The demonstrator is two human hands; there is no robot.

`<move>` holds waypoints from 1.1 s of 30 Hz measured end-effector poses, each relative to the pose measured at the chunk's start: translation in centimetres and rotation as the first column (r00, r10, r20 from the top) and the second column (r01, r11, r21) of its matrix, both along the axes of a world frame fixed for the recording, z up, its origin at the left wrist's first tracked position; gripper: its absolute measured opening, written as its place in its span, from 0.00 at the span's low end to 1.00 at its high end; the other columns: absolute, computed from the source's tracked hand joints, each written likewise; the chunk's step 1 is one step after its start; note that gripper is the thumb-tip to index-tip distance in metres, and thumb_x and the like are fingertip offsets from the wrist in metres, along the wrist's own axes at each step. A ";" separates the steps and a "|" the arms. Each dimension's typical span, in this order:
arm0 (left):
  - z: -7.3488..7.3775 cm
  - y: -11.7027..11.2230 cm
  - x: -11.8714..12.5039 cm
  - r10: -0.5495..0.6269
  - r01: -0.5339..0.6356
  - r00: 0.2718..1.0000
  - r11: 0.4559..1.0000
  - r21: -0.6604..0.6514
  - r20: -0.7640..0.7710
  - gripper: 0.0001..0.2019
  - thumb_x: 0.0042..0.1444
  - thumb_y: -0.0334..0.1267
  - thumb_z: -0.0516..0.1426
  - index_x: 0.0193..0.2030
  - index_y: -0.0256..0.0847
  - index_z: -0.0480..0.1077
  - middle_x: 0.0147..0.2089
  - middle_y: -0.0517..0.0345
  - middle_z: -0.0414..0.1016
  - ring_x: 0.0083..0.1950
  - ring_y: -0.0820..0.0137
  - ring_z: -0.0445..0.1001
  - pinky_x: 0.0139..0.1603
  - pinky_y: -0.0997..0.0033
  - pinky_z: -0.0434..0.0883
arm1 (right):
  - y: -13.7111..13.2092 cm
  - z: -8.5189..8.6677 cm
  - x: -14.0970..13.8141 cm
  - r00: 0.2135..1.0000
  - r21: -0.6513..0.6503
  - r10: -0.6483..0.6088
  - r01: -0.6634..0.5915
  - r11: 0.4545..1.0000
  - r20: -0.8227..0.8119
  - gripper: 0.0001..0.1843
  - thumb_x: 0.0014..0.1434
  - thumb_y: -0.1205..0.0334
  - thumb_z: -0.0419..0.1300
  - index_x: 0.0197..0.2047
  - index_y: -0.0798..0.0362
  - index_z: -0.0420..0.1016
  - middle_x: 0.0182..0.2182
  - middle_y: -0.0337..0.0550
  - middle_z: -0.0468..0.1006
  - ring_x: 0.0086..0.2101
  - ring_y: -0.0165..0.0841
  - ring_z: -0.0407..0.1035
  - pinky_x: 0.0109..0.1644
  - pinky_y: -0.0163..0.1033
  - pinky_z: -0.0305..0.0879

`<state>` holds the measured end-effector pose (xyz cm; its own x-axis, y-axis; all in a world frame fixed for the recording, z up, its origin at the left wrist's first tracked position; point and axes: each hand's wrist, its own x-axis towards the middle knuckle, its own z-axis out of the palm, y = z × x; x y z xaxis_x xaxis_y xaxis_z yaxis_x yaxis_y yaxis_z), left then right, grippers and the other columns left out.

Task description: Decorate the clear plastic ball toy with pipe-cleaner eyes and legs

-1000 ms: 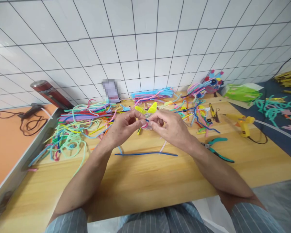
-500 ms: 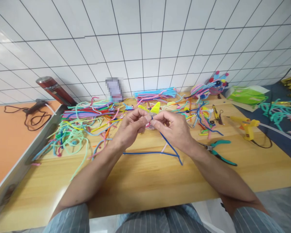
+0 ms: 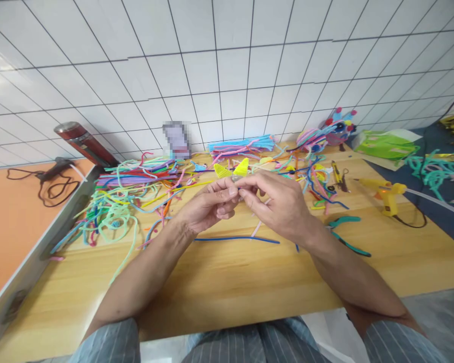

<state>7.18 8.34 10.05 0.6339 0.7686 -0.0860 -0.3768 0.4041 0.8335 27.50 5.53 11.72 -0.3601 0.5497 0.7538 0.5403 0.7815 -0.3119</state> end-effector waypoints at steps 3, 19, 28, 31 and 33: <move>0.3 -0.2 0.1 -0.019 0.019 1.000 1.000 -0.021 0.000 0.22 0.51 0.42 0.77 0.31 0.37 0.68 0.26 0.67 0.66 0.19 0.85 0.53 0.21 0.82 0.51 | 0.0 0.1 0.1 0.999 0.063 -0.006 0.004 0.998 0.031 0.10 0.70 0.73 0.61 0.46 0.49 0.81 0.37 0.41 0.87 0.36 0.33 0.80 0.43 0.38 0.74; 1.1 -1.0 0.7 -0.007 0.003 0.999 0.991 -0.136 -0.032 0.16 0.49 0.38 0.75 0.34 0.35 0.74 0.32 0.64 0.72 0.20 0.85 0.55 0.19 0.81 0.49 | 0.3 0.2 1.0 0.966 0.196 -0.053 0.002 0.981 0.252 0.13 0.72 0.70 0.58 0.46 0.49 0.84 0.34 0.43 0.83 0.38 0.36 0.78 0.47 0.43 0.74; 1.3 -1.6 0.7 -0.010 0.010 1.000 0.988 -0.151 0.001 0.19 0.49 0.39 0.77 0.39 0.37 0.73 0.31 0.66 0.70 0.21 0.85 0.54 0.19 0.83 0.52 | 0.8 -0.2 0.3 0.999 0.117 -0.001 -0.003 0.993 0.038 0.12 0.70 0.72 0.58 0.41 0.48 0.81 0.32 0.39 0.83 0.33 0.33 0.77 0.42 0.39 0.73; 1.3 -1.6 0.7 -0.009 0.011 1.000 0.989 -0.147 0.019 0.20 0.49 0.40 0.77 0.38 0.37 0.73 0.33 0.65 0.72 0.21 0.85 0.55 0.20 0.83 0.52 | 0.7 0.1 0.5 0.999 0.079 0.044 -0.046 0.996 0.016 0.11 0.72 0.71 0.58 0.42 0.49 0.80 0.32 0.39 0.83 0.33 0.32 0.77 0.42 0.38 0.71; 1.4 -1.6 0.7 -0.012 0.015 1.000 0.990 -0.143 0.028 0.20 0.49 0.41 0.78 0.38 0.37 0.73 0.34 0.65 0.73 0.20 0.85 0.56 0.19 0.83 0.53 | 0.7 0.3 0.6 0.997 0.069 0.066 -0.068 0.995 0.026 0.10 0.73 0.69 0.58 0.44 0.49 0.80 0.34 0.40 0.84 0.34 0.32 0.78 0.42 0.37 0.71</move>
<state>7.93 6.75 11.41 0.6477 0.7410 -0.1773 -0.3921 0.5237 0.7563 28.12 6.19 11.99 -0.4125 0.4698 0.7805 0.4926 0.8357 -0.2427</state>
